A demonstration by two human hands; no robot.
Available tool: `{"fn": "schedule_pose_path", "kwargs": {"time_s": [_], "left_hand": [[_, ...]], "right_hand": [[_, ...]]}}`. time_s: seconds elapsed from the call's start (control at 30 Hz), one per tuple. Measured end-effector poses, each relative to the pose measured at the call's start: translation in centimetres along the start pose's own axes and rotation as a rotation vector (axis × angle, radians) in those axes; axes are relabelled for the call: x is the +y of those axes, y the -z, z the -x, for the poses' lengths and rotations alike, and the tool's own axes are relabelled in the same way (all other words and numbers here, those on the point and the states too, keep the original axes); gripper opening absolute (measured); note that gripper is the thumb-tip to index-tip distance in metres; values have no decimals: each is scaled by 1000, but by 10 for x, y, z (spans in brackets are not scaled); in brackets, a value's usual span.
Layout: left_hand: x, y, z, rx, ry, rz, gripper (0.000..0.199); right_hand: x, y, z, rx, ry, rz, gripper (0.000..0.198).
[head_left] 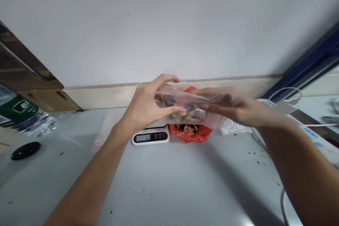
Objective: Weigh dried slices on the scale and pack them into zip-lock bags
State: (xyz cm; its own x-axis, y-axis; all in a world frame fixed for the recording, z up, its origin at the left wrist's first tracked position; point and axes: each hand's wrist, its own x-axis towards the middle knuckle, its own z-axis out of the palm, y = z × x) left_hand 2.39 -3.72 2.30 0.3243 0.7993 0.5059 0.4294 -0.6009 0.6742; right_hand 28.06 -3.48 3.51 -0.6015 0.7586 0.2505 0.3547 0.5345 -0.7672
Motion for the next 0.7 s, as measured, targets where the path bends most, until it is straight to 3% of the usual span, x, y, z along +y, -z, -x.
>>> {"fn": "schedule_pose_path", "kwargs": {"time_s": [0.07, 0.1, 0.17, 0.2, 0.27, 0.33, 0.43, 0.5, 0.57, 0.63, 0.67, 0.7], "left_hand": [[4, -13, -5, 119, -40, -15, 52], [6, -18, -7, 118, -53, -24, 46], [9, -25, -8, 0, -63, -70, 27], [10, -28, -8, -99, -60, -104, 19], [11, -35, -6, -298, -36, -175, 12], [10, -41, -3, -437, 8, -241, 14], [7, -44, -1, -531, 46, -315, 17], [6, -42, 1, -584, 64, -326, 22], [6, -37, 3, -648, 81, -304, 19], [4, -32, 6, -710, 74, -296, 17], [2, -31, 8, -726, 59, -305, 18], [0, -30, 9, -729, 43, -324, 15]], "right_hand": [[13, 9, 19, 250, -33, 52, 39], [21, 15, 29, 401, -48, 107, 39], [39, 25, 49, 676, -69, 338, 39], [49, 28, 59, 708, -72, 482, 46], [71, 27, 75, 644, -80, 768, 61], [93, 17, 87, 416, -146, 935, 63], [114, -1, 93, 171, -348, 958, 63], [113, -6, 90, 153, -385, 909, 74], [101, -5, 81, 225, -302, 845, 70], [81, -4, 68, 278, -132, 759, 56], [72, -4, 60, 241, -38, 703, 51], [64, -6, 52, 114, 46, 664, 50]]}}
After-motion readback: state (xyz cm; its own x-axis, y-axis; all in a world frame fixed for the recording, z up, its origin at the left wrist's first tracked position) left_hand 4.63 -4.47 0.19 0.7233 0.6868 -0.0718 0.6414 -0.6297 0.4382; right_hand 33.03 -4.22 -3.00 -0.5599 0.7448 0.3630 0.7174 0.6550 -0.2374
